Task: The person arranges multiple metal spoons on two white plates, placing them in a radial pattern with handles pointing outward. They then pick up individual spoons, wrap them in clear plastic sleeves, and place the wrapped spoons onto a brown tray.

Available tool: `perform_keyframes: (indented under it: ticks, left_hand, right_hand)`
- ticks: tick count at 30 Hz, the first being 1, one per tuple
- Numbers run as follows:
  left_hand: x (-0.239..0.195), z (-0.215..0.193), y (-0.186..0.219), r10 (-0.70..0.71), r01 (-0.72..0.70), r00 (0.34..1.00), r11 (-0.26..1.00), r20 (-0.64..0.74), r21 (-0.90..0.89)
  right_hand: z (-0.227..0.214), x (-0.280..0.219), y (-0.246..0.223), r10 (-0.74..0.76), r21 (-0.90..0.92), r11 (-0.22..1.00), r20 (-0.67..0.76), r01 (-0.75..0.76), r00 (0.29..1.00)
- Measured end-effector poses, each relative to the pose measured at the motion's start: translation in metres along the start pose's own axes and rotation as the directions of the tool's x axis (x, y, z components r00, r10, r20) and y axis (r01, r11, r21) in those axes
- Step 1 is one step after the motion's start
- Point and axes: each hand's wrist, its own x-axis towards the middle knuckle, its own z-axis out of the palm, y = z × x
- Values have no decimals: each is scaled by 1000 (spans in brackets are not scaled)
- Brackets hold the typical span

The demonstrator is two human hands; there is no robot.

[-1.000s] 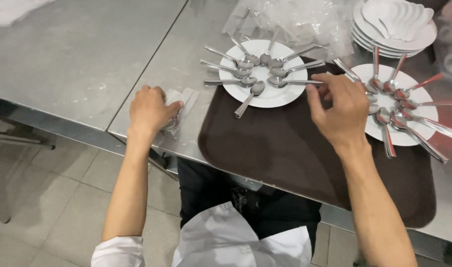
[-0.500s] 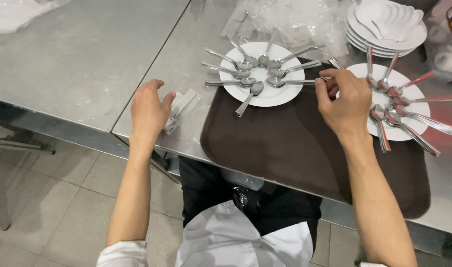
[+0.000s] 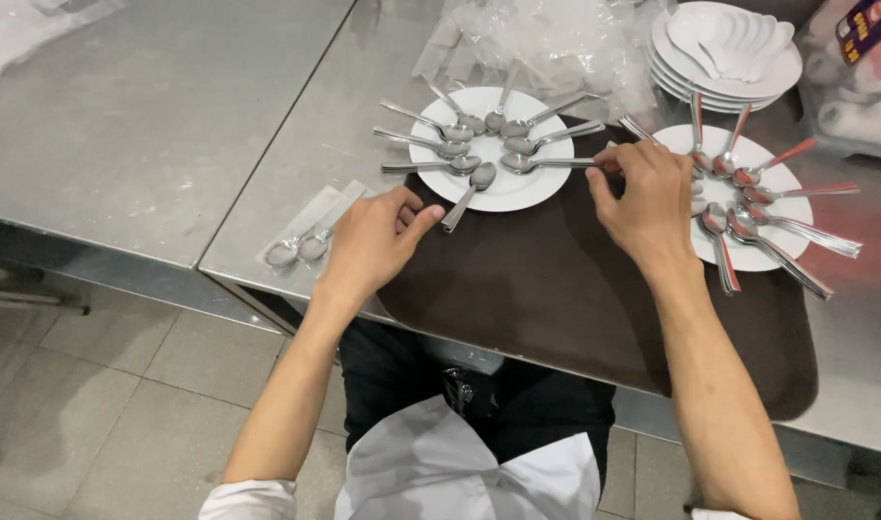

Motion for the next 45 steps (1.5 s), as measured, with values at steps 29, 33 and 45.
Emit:
perform_keyframes:
  ticks: [29,33,45]
  left_hand:
    - [19,86,15,260,-231,965,893,-23,386]
    - [21,87,16,282,-255,959,893,-20,370]
    - [19,16,47,-30,19,998,980,52,196]
  right_hand:
    - [60,7,29,-49,-227,967,299,120,953]
    - [60,8,28,-56,-208,971,296,121,954]
    - [55,10,25,-5,-204,976,316,73,949]
